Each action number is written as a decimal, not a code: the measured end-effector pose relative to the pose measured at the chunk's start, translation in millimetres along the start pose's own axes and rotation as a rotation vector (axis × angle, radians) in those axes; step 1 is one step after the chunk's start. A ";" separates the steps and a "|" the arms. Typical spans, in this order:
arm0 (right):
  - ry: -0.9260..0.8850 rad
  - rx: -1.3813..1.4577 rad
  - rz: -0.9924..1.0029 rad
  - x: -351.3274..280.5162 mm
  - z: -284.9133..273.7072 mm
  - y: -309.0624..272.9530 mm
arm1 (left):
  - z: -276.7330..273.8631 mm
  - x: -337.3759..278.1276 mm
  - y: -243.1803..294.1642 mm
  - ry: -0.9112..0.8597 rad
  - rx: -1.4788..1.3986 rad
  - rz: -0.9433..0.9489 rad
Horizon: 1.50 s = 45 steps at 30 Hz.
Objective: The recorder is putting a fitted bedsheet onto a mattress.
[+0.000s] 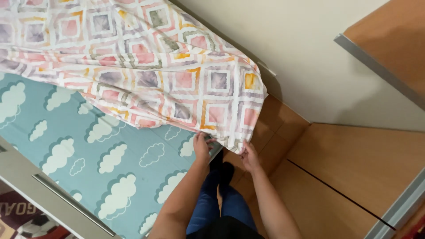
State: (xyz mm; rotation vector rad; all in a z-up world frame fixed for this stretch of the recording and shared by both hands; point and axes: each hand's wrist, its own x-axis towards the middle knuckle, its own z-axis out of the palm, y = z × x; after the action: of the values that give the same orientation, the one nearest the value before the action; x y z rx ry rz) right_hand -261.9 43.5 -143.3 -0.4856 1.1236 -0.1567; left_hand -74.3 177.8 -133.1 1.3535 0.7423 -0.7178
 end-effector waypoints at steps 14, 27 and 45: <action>0.065 -0.088 0.121 -14.8 -5.5 65.0 | -153.4 0.6 35.6 -0.520 -0.623 -0.382; 0.139 0.119 0.118 -42.5 21.2 210.2 | -249.6 10.4 -5.7 -0.311 -0.390 -0.529; 0.189 -0.121 0.104 -121.6 39.7 356.7 | -427.2 43.4 46.3 -0.265 -0.495 -0.385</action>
State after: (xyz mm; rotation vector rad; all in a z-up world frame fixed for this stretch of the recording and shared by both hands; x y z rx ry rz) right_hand -322.1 414.8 -189.4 -0.5267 1.3464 -0.0441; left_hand -34.1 606.1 -171.2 0.6576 0.9034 -0.9212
